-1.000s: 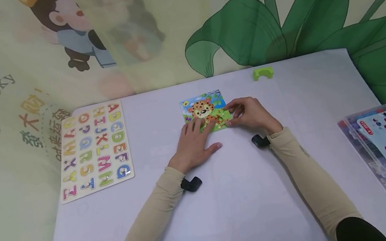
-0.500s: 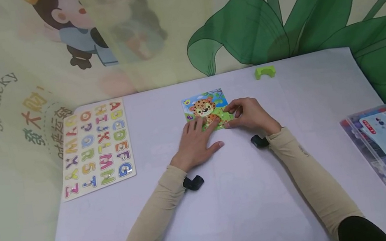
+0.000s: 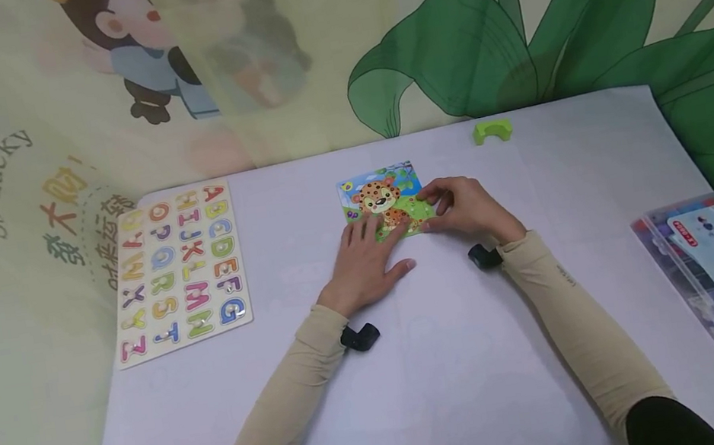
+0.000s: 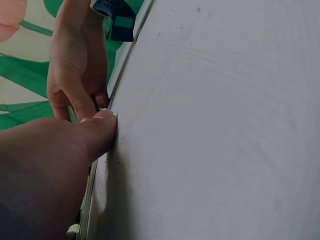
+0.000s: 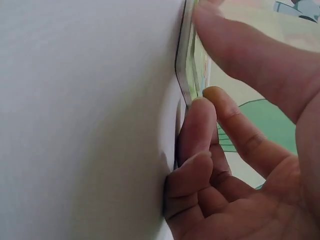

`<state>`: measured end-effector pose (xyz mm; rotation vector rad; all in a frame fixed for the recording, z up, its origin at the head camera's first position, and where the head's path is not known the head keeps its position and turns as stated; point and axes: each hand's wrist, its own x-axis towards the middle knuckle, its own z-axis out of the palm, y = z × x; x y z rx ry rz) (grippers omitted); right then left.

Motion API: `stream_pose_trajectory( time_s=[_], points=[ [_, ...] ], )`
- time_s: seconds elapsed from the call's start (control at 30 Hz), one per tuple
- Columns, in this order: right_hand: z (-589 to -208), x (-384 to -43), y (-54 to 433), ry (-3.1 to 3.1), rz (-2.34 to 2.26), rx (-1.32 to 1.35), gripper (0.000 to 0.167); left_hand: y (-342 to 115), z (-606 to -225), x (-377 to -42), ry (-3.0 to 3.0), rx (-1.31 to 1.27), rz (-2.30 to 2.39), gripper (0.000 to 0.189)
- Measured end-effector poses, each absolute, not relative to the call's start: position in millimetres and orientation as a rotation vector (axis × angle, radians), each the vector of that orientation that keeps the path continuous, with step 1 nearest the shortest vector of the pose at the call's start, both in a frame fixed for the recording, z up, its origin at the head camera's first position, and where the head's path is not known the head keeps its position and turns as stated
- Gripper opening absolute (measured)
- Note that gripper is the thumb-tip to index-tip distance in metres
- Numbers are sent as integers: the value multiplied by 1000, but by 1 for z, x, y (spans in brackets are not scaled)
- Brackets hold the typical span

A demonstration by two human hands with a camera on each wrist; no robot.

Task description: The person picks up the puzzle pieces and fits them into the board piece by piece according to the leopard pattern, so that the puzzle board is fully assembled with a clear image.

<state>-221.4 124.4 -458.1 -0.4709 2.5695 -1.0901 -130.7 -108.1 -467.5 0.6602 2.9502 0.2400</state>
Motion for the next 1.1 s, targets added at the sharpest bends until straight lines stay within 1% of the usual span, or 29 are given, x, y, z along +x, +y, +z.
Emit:
stream_pose_trajectory(
  time_s=[0.2,0.4,0.6,0.83,0.97,1.1],
  points=[
    [-461,-223,126,2596,-1129,-455,33,-105,-464,-131,2941,657,186,69],
    [-460,-224,121,2635,-1143,-391,28,-102,-462,-132,2940,652,122,69],
    [-459,-223,118,2629,-1137,-336,28,-101,-463,-132,2936,648,105,69],
    [-460,-226,119,2631,-1119,-365,30,-102,-461,-135,2921,660,112,68],
    [-460,-227,124,2627,-1088,-428,35,-103,-459,-138,2917,670,137,65],
    [-455,-229,139,2644,-1069,-487,46,-105,-458,-140,2909,685,193,65]
  ],
)
